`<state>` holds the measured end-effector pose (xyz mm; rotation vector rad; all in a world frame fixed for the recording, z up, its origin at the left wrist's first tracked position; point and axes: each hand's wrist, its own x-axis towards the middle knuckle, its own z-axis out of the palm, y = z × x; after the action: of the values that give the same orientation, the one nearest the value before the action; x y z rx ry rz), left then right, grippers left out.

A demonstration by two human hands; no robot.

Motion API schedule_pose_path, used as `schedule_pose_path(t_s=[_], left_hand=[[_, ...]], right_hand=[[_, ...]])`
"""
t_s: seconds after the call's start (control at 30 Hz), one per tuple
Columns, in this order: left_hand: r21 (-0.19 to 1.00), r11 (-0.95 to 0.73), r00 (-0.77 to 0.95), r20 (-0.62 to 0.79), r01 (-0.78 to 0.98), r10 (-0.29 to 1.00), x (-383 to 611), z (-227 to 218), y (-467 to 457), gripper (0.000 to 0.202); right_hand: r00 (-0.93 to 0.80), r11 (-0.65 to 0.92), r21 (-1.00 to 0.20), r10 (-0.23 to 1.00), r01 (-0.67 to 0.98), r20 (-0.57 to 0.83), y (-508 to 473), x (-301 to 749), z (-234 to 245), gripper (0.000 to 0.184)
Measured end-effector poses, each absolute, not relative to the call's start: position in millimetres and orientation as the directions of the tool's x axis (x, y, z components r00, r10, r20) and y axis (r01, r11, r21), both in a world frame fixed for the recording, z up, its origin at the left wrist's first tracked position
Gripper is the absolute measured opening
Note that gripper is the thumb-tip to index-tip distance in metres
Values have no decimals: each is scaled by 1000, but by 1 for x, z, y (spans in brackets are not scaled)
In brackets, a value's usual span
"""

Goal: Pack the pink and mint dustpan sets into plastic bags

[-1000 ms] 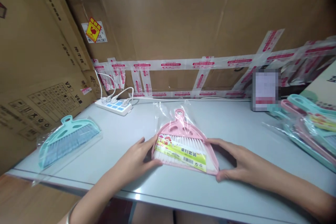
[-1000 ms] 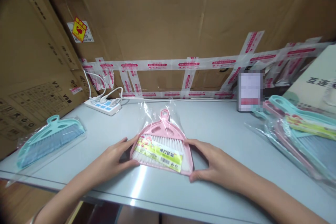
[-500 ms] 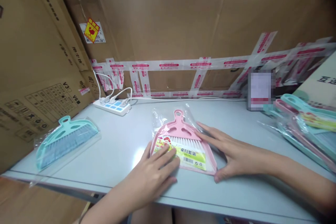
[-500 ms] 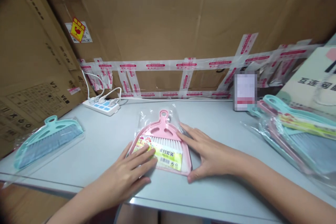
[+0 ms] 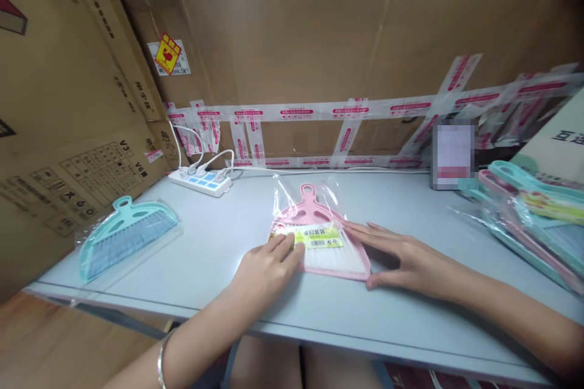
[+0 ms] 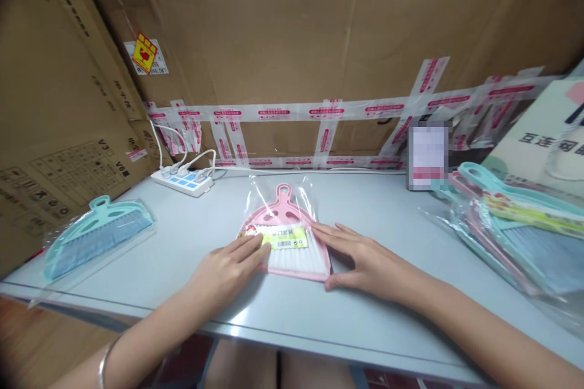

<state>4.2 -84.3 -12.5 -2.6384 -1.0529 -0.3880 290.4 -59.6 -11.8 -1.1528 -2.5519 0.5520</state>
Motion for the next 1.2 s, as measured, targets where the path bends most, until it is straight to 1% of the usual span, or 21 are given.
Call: schedule_pose_path(t_s=[0.13,0.2,0.23,0.27,0.33,0.37,0.4,0.47,0.53,0.6,0.7,0.8,0.93,1.0,1.07,1.13,1.2], left_hand=[[-190,-615,631,410,765,658,9,-12,-86,30],[-150,-579,580,429,802,692,4,-10,-85,31],[-100,-555,539,429,826,725,-1,-8,-85,36],[-33,-530,494,419,847,762,-6,-6,-83,45],[123,-495,428,356,860,831,-17,-2,-80,66],[204,-491,419,313,847,852,-21,-1,-78,72],[280,-497,430,269,821,862,-23,0,-76,73],[406,-499,453,210,766,867,-24,2,-73,66],[475,-470,436,187,744,880,-20,3,-72,61],[469,-421,386,174,777,906,-15,4,-72,57],[341,-378,330,191,861,924,-12,2,-72,47],[213,-407,343,280,888,897,-14,-3,-72,32],[140,-436,360,373,889,855,-16,-9,-72,21],[135,-444,358,409,886,839,-15,-11,-72,18],[161,-460,362,418,873,833,-13,-10,-73,15],[219,-471,362,399,854,842,-9,-9,-75,12],[313,-472,352,370,824,860,-7,-7,-80,12]], right_hand=[[-607,609,-440,777,660,166,-63,288,-16,65],[-592,610,-420,783,671,192,-65,287,-17,59],[-581,610,-414,786,676,209,-66,286,-17,55],[-568,609,-410,790,679,232,-66,286,-17,52],[-538,611,-400,791,683,291,-68,285,-20,48],[-527,617,-393,787,682,321,-68,284,-23,47],[-515,622,-384,782,682,352,-68,284,-25,45],[-484,625,-362,773,692,410,-69,281,-29,41],[-447,617,-336,766,711,461,-70,278,-31,36],[-423,613,-300,752,731,506,-71,275,-31,31],[-422,632,-257,716,731,556,-71,272,-29,27],[-422,640,-295,721,709,550,-70,271,-27,24],[-426,642,-357,740,679,521,-67,270,-25,18],[-423,637,-372,748,675,511,-67,269,-25,14],[-411,622,-389,762,680,501,-66,267,-25,11],[-392,596,-407,783,692,483,-66,266,-25,10],[-386,577,-412,800,706,458,-67,268,-25,10]])
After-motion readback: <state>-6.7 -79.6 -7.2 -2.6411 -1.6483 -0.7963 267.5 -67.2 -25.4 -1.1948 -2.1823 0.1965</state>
